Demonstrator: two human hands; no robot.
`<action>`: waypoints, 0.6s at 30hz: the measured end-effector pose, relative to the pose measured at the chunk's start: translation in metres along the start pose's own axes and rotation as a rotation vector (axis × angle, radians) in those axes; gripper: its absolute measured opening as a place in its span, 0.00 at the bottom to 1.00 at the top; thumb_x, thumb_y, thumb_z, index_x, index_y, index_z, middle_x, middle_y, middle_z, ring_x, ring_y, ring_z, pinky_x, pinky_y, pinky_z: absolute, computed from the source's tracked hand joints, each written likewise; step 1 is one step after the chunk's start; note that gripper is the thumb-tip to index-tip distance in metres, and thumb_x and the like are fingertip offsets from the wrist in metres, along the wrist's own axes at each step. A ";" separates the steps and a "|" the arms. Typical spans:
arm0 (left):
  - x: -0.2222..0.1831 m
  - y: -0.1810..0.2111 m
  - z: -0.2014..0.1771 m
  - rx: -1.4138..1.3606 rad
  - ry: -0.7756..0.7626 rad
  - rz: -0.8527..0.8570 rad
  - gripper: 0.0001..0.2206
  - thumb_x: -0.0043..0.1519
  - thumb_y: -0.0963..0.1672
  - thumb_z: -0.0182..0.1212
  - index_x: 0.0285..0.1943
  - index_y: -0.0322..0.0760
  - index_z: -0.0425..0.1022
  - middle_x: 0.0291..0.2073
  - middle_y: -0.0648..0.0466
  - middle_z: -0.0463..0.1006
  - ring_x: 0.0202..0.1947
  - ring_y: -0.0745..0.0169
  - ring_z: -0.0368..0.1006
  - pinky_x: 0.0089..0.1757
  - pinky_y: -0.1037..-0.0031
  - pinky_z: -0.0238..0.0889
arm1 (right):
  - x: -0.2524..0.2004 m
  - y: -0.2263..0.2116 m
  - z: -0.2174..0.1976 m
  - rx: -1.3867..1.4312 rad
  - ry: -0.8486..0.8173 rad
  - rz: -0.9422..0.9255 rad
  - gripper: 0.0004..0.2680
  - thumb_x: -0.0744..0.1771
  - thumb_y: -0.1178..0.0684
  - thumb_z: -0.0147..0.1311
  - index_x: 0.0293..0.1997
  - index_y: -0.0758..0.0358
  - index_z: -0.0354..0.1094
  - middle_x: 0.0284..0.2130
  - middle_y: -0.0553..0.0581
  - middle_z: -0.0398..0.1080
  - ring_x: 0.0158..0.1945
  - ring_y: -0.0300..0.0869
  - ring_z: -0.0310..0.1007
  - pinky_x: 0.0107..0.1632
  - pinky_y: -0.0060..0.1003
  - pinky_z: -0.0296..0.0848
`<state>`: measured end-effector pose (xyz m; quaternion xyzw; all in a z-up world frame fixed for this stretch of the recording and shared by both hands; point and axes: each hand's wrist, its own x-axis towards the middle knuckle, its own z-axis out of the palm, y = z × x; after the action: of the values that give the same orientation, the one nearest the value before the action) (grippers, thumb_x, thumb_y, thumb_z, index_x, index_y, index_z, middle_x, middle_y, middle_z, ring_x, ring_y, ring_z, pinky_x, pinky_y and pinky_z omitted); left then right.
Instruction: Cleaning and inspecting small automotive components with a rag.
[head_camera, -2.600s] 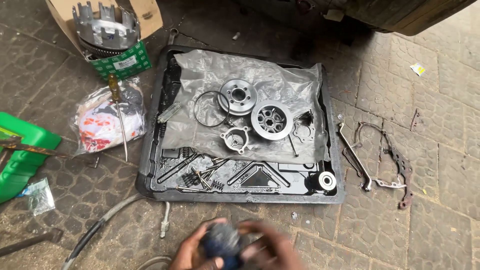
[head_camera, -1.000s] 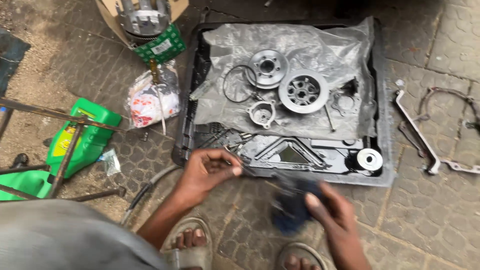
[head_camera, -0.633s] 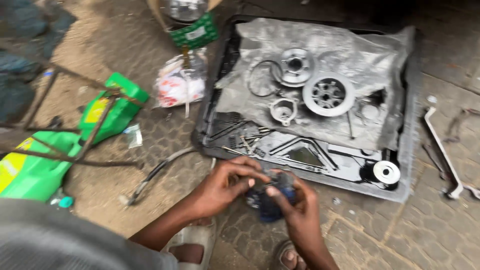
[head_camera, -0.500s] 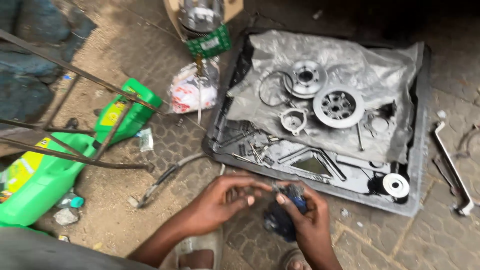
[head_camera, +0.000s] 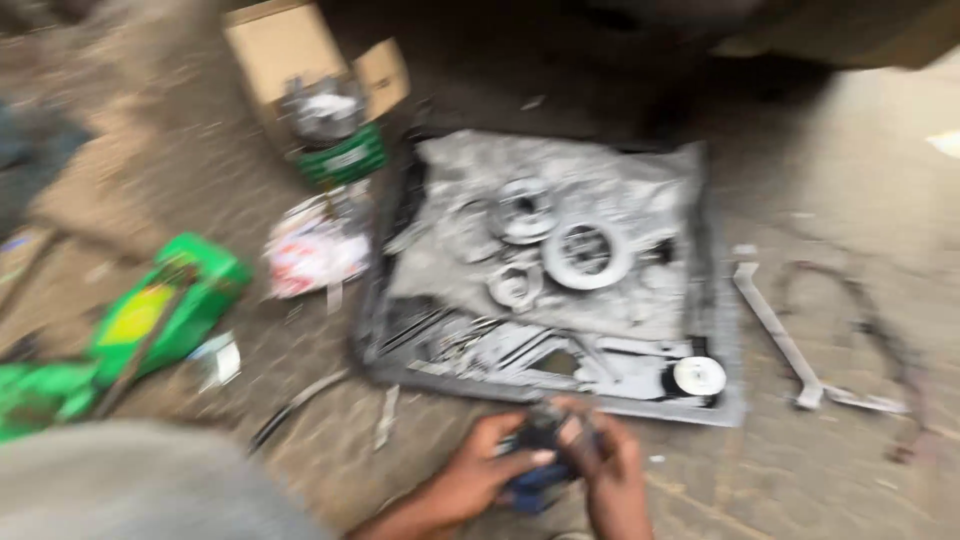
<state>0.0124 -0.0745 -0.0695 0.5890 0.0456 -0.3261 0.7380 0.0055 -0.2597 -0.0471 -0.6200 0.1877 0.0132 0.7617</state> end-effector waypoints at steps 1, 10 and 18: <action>0.011 -0.023 -0.010 0.079 0.097 0.025 0.28 0.53 0.46 0.73 0.62 0.34 0.67 0.49 0.53 0.76 0.50 0.67 0.73 0.49 0.74 0.67 | 0.004 0.017 -0.015 -0.043 -0.077 -0.021 0.13 0.60 0.58 0.63 0.47 0.65 0.74 0.41 0.54 0.79 0.46 0.39 0.77 0.51 0.35 0.74; 0.100 -0.275 -0.072 0.084 -0.309 0.093 0.21 0.62 0.49 0.64 0.60 0.31 0.78 0.54 0.50 0.82 0.60 0.65 0.75 0.62 0.72 0.58 | 0.009 0.119 -0.092 -0.143 -0.330 -0.001 0.08 0.59 0.58 0.71 0.32 0.74 0.79 0.30 0.62 0.82 0.37 0.43 0.84 0.46 0.36 0.80; -0.012 -0.072 -0.015 -0.109 -0.188 0.061 0.26 0.61 0.49 0.66 0.65 0.31 0.70 0.47 0.51 0.78 0.51 0.65 0.72 0.54 0.69 0.64 | -0.008 0.002 -0.003 -0.475 -0.267 0.110 0.05 0.60 0.60 0.69 0.29 0.72 0.80 0.22 0.59 0.80 0.27 0.35 0.76 0.32 0.33 0.74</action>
<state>-0.0311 -0.0622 -0.1289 0.5157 -0.0241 -0.3545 0.7796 -0.0029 -0.2599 -0.0474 -0.7628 0.1107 0.1798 0.6112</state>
